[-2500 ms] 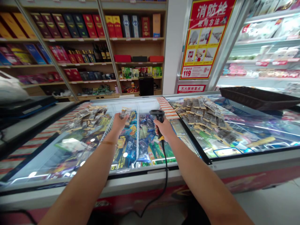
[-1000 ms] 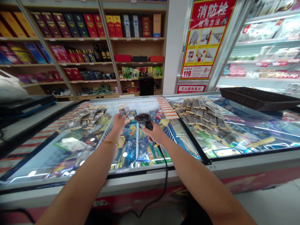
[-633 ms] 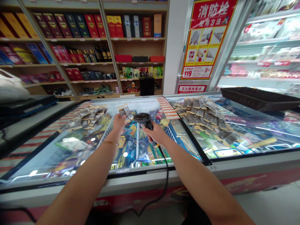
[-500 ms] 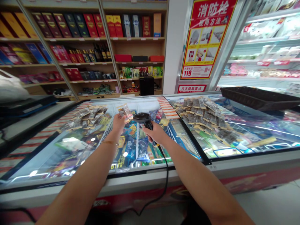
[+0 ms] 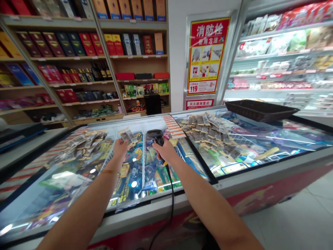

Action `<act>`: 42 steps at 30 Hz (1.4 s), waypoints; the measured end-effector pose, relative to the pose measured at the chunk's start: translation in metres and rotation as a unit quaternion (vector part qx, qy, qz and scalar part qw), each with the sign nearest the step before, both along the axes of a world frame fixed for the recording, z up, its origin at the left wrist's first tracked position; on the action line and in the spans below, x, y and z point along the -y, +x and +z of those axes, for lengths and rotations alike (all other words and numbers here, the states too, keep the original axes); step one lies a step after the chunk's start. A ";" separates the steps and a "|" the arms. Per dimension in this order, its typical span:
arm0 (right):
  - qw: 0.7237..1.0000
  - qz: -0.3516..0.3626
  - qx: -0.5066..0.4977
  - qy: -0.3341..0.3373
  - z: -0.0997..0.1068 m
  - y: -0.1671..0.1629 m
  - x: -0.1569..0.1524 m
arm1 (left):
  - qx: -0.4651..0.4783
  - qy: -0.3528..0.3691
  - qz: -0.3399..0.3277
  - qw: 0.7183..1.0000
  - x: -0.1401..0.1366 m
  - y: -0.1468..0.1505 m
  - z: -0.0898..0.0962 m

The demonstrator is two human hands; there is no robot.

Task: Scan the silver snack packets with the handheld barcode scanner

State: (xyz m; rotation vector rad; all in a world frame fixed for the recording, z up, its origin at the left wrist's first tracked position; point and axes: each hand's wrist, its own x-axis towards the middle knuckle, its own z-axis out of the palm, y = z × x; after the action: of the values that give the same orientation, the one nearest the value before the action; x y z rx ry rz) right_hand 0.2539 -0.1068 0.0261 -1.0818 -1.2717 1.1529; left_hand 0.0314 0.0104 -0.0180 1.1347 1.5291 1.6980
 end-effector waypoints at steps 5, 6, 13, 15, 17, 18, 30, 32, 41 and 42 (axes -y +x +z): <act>0.998 -0.062 0.001 0.016 0.025 0.059 0.001 | 0.056 -0.030 -0.039 0.997 -0.007 0.040 0.028; 0.997 -0.081 0.006 0.018 0.030 0.076 0.002 | 0.062 -0.031 -0.051 0.996 -0.010 0.055 0.035; 0.971 -0.239 -0.021 -0.008 0.060 0.195 0.012 | 0.057 -0.030 -0.218 0.974 -0.034 0.205 0.079; 0.962 -0.272 -0.025 -0.012 0.065 0.221 0.014 | 0.047 -0.021 -0.256 0.965 -0.037 0.253 0.089; 0.956 -0.292 -0.026 -0.015 0.067 0.243 0.015 | 0.033 -0.014 -0.285 0.958 -0.038 0.296 0.096; 0.954 -0.297 -0.026 -0.016 0.067 0.252 0.015 | 0.025 -0.010 -0.296 0.955 -0.039 0.315 0.099; 0.959 -0.282 -0.016 -0.039 0.054 0.250 0.005 | -0.169 0.038 -0.210 0.962 -0.059 0.322 0.101; 0.963 -0.266 -0.021 -0.041 0.052 0.238 0.001 | -0.201 0.030 -0.183 0.962 -0.060 0.290 0.095; 0.979 -0.193 -0.027 -0.051 0.043 0.139 -0.019 | -0.299 -0.071 -0.024 0.951 -0.028 0.098 0.053; 0.983 -0.176 -0.027 -0.045 0.041 0.124 -0.022 | -0.309 -0.082 -0.002 0.948 -0.023 0.078 0.050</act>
State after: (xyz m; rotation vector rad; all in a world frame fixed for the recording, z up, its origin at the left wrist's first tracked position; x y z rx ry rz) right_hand 0.3778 -0.0853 0.0673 -1.2742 -0.9467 0.9686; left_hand 0.1091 0.0330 0.0322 1.6729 1.9830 1.2287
